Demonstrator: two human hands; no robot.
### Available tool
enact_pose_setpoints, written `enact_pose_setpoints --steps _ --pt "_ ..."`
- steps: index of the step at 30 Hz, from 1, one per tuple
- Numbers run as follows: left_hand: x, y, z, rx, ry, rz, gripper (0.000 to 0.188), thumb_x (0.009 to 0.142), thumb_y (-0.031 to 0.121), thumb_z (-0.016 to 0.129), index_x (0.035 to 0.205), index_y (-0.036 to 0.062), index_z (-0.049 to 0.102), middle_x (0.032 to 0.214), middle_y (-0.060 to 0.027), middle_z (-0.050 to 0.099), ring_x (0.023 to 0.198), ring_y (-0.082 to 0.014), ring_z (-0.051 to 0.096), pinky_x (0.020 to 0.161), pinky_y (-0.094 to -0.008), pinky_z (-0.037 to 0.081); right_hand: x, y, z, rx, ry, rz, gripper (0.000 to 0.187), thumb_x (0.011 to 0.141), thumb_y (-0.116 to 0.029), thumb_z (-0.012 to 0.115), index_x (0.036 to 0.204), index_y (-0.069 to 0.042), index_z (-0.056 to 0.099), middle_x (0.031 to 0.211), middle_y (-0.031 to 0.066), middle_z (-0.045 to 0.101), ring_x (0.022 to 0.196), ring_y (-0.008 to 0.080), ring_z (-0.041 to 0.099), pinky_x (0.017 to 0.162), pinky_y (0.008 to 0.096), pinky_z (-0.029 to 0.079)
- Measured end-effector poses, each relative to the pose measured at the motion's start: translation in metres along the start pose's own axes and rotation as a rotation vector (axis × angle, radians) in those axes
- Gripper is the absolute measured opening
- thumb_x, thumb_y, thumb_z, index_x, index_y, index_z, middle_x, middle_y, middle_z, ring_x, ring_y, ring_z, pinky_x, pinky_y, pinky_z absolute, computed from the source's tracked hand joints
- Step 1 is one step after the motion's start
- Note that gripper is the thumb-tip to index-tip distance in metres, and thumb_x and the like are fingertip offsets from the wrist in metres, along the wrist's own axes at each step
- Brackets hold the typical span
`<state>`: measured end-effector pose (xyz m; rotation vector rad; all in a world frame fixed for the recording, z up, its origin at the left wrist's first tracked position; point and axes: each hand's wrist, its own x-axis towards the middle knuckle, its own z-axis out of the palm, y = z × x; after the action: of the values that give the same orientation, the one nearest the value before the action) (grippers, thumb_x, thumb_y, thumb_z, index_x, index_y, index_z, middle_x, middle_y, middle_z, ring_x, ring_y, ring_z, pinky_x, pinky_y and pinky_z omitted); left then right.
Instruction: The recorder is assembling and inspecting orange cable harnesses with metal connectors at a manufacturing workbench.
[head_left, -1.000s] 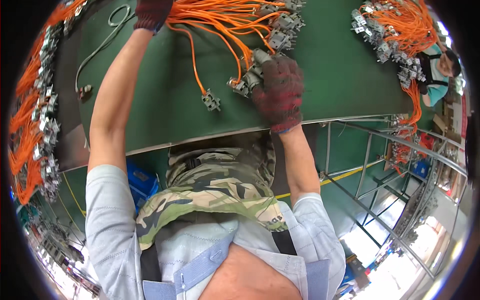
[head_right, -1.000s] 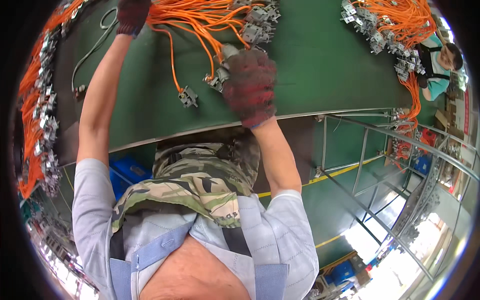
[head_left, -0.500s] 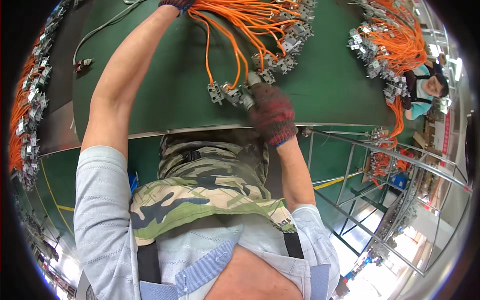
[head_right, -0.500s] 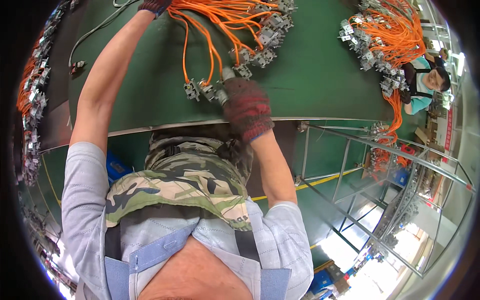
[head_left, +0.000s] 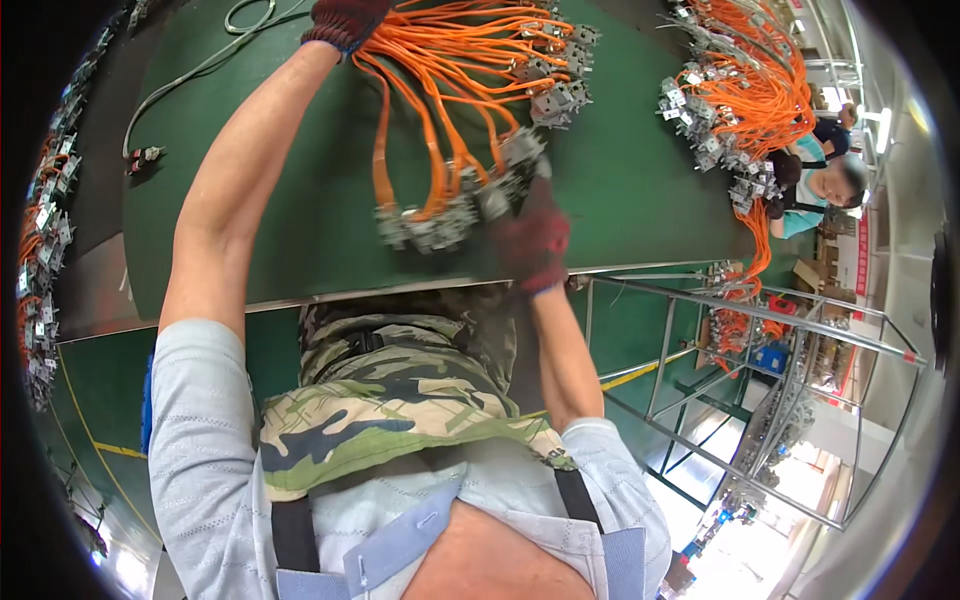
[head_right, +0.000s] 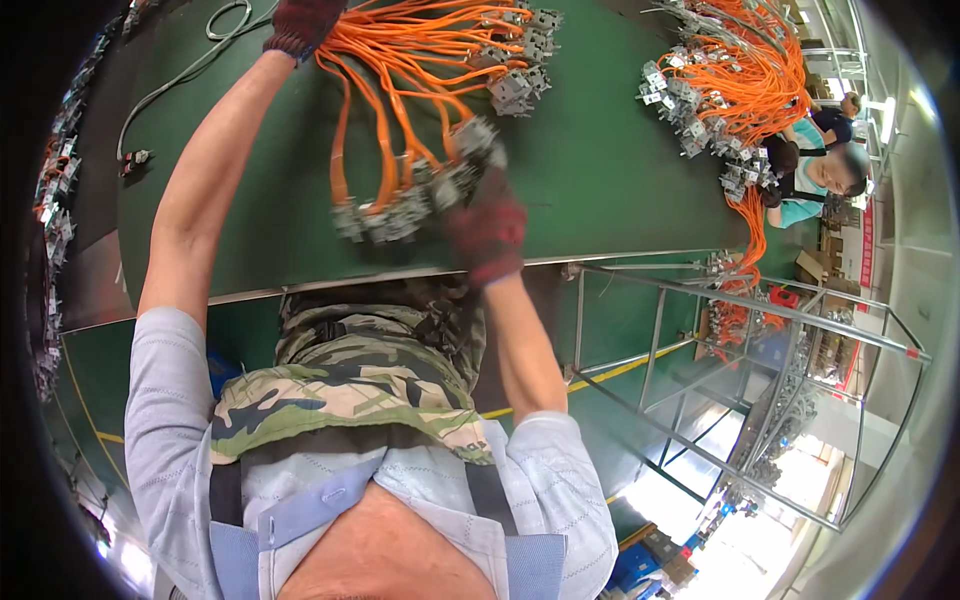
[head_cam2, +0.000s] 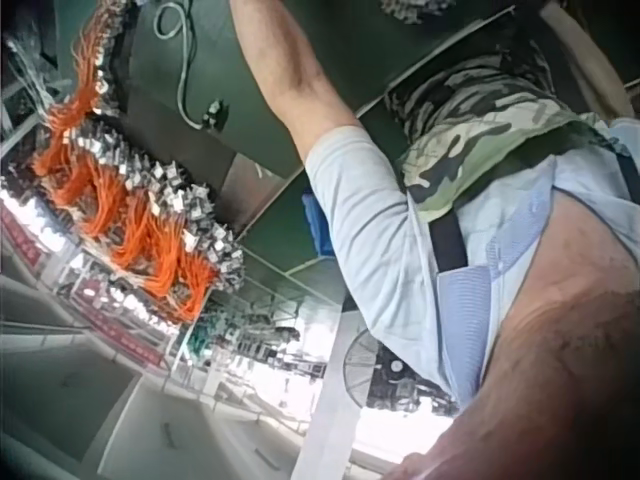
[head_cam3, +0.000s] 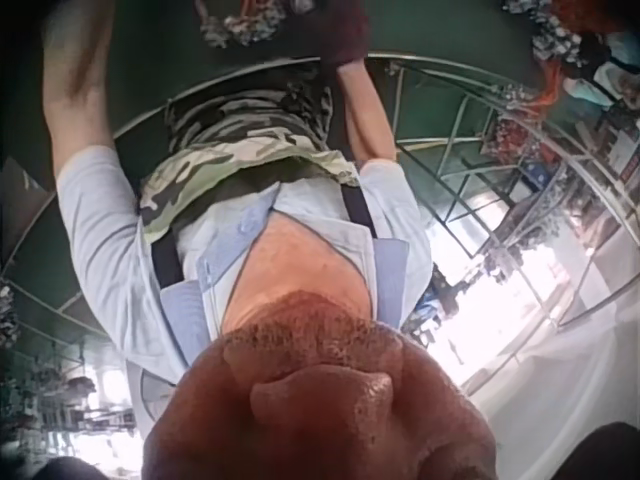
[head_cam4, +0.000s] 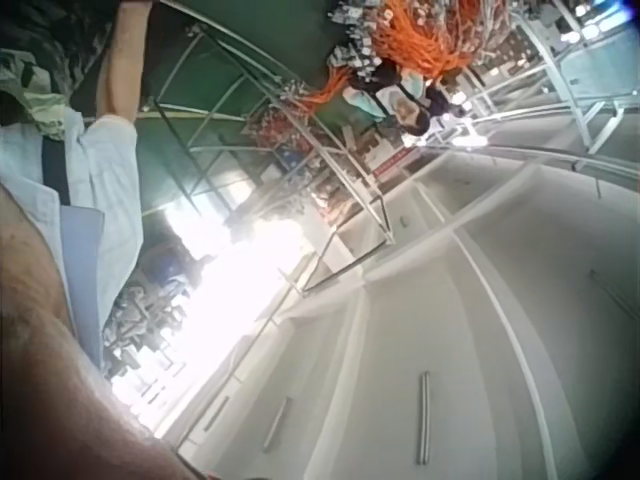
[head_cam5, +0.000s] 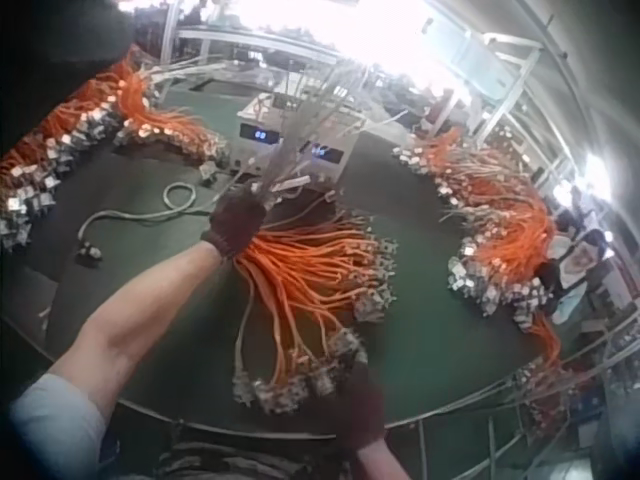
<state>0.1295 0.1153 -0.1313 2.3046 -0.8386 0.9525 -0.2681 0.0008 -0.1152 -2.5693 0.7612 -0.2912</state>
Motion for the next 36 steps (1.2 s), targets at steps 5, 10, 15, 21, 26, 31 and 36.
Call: enact_pose_setpoints --steps 5,10,15,21,26,31,36 --pt "0.017 0.013 0.007 -0.475 0.165 -0.008 0.027 0.088 0.015 0.061 0.113 0.0057 0.069 0.094 -0.0194 0.071 0.089 -0.0392 0.068 0.079 -0.0491 0.055 -0.03 -0.066 -0.039 0.222 -0.526 0.058 0.043 0.091 -0.04 0.078 0.117 -0.007 0.072 0.108 0.0214 0.075 0.101 0.042 0.071 0.089 0.0477 0.057" --pt "0.013 0.008 -0.001 -0.344 0.114 -0.172 0.019 0.088 0.018 0.065 0.094 0.001 0.071 0.088 -0.0241 0.071 0.084 -0.0416 0.069 0.073 -0.0499 0.052 -0.003 -0.019 -0.029 0.235 0.23 -0.082 0.056 0.085 -0.024 0.085 0.134 -0.004 0.065 0.108 0.0145 0.077 0.099 0.0293 0.075 0.087 0.0421 0.059" --pt "0.017 0.024 -0.017 -0.388 0.06 -0.241 0.022 0.091 0.022 0.064 0.096 0.0017 0.07 0.084 -0.0237 0.07 0.079 -0.0413 0.068 0.07 -0.0504 0.051 0.014 -0.023 -0.021 0.235 0.12 -0.3 0.069 0.084 -0.026 0.085 0.143 -0.003 0.057 0.127 0.0178 0.07 0.114 0.0302 0.07 0.096 0.0411 0.056" --pt "0.009 -0.004 -0.001 -0.325 0.066 -0.12 0.026 0.094 0.027 0.064 0.099 0.0022 0.07 0.081 -0.0218 0.069 0.076 -0.0393 0.067 0.07 -0.05 0.05 0.015 -0.041 0.016 0.44 -0.156 -0.119 0.071 0.081 -0.026 0.085 0.141 -0.001 0.057 0.127 0.0171 0.069 0.114 0.0318 0.068 0.097 0.0441 0.055" --pt "0.013 0.02 -0.017 -0.332 -0.02 -0.309 0.028 0.094 0.028 0.065 0.099 0.001 0.069 0.085 -0.0233 0.069 0.08 -0.0408 0.066 0.071 -0.0502 0.05 0.022 -0.052 0.006 0.022 -0.109 -0.584 0.043 0.087 -0.02 0.069 0.126 -0.002 0.064 0.098 0.0189 0.069 0.09 0.0394 0.066 0.08 0.0511 0.053" --pt "0.01 0.009 0.005 -0.238 -0.007 -0.275 0.027 0.093 0.027 0.065 0.101 0.0016 0.069 0.084 -0.0224 0.069 0.081 -0.041 0.067 0.072 -0.0507 0.051 0.037 -0.044 0.006 0.056 -0.572 -0.483 0.046 0.089 -0.025 0.068 0.129 -0.002 0.063 0.117 0.0231 0.065 0.109 0.0408 0.063 0.093 0.0515 0.05" --pt "0.008 0.0 -0.013 -0.277 0.002 -0.142 0.024 0.093 0.025 0.065 0.1 0.0027 0.068 0.083 -0.0208 0.069 0.077 -0.04 0.067 0.069 -0.0514 0.052 0.054 -0.003 -0.044 0.452 0.069 -0.479 0.096 0.079 -0.048 0.085 0.154 -0.002 0.044 0.149 0.026 0.052 0.139 0.0436 0.049 0.116 0.0467 0.043"
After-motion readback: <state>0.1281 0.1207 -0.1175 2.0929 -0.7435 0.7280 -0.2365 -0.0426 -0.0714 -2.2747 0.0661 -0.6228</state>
